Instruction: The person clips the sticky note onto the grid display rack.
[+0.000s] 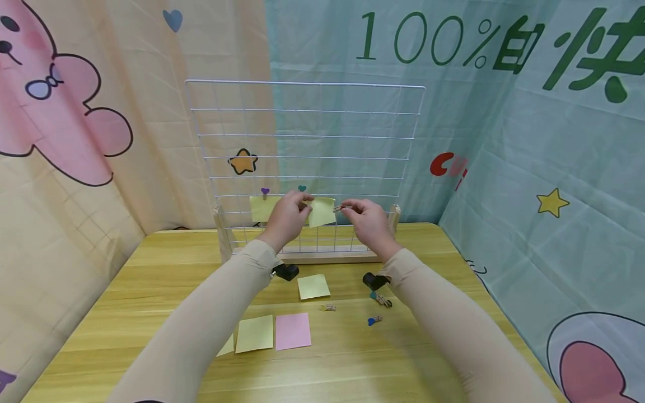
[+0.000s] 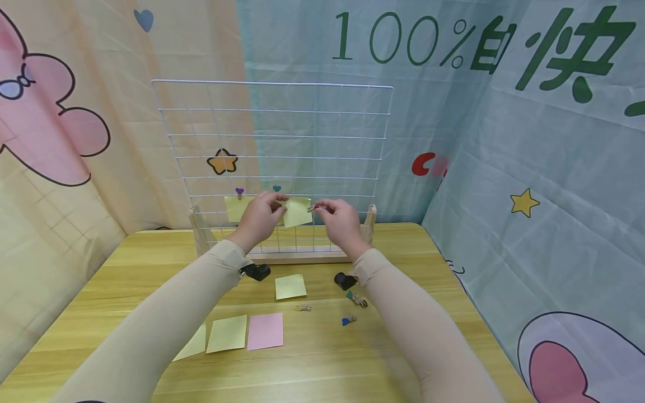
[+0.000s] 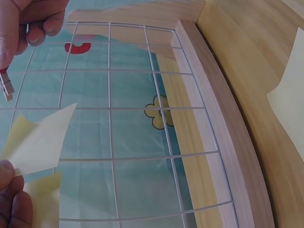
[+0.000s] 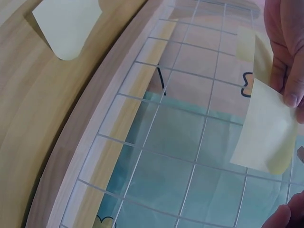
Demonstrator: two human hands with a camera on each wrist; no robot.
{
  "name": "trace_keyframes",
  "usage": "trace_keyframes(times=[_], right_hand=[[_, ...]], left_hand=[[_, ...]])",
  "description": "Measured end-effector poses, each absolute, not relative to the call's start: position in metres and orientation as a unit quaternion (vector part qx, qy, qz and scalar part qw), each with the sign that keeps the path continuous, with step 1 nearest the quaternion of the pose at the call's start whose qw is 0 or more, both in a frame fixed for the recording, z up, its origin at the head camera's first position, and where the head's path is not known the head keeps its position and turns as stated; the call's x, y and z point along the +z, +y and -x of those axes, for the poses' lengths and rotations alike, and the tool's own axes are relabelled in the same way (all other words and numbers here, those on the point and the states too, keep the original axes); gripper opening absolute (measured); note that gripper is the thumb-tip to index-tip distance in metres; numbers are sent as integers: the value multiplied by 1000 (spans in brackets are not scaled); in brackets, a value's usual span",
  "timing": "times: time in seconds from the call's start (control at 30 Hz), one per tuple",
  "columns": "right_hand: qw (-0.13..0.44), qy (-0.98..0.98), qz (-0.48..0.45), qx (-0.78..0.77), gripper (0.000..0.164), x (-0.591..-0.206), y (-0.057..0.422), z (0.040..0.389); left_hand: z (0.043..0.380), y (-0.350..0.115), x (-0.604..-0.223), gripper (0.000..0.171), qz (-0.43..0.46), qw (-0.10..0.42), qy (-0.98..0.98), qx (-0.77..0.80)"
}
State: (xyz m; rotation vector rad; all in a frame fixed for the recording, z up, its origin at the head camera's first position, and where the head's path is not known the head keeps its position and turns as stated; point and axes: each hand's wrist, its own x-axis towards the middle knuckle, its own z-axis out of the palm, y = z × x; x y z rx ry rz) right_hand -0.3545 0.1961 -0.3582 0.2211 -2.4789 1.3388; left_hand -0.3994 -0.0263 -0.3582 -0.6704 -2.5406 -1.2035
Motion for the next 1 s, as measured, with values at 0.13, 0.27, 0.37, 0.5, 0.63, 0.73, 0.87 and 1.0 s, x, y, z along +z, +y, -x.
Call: trace_keyframes(times=[0.13,0.27,0.37,0.5,0.63,0.73,0.87,1.0], right_hand=[[154,-865,-68,473,28,-356,192,360],[165,-864,-51,472,25,-354,187,366],[177,-867,-43,464,24,-353,184,370],[184,-869,-39,457,22,-351,181,373],[186,-869,-38,457,22,-349,178,375],[187,-869,-38,457,22,-348,175,377],[193,-868,-41,455,23,-347,171,381],[200,-867,-46,454,23,-345,168,384]], left_hand=[[400,-25,-358,26,231,130,-875,-405],[401,-24,-358,27,234,131,-877,-398],[401,-24,-358,27,234,134,-878,-395],[401,-23,-358,27,233,141,-878,-393],[402,-22,-358,27,233,146,-877,-393],[403,-22,-359,27,231,147,-877,-395],[403,-21,-360,27,228,148,-878,-395],[402,-20,-359,27,227,150,-878,-393]])
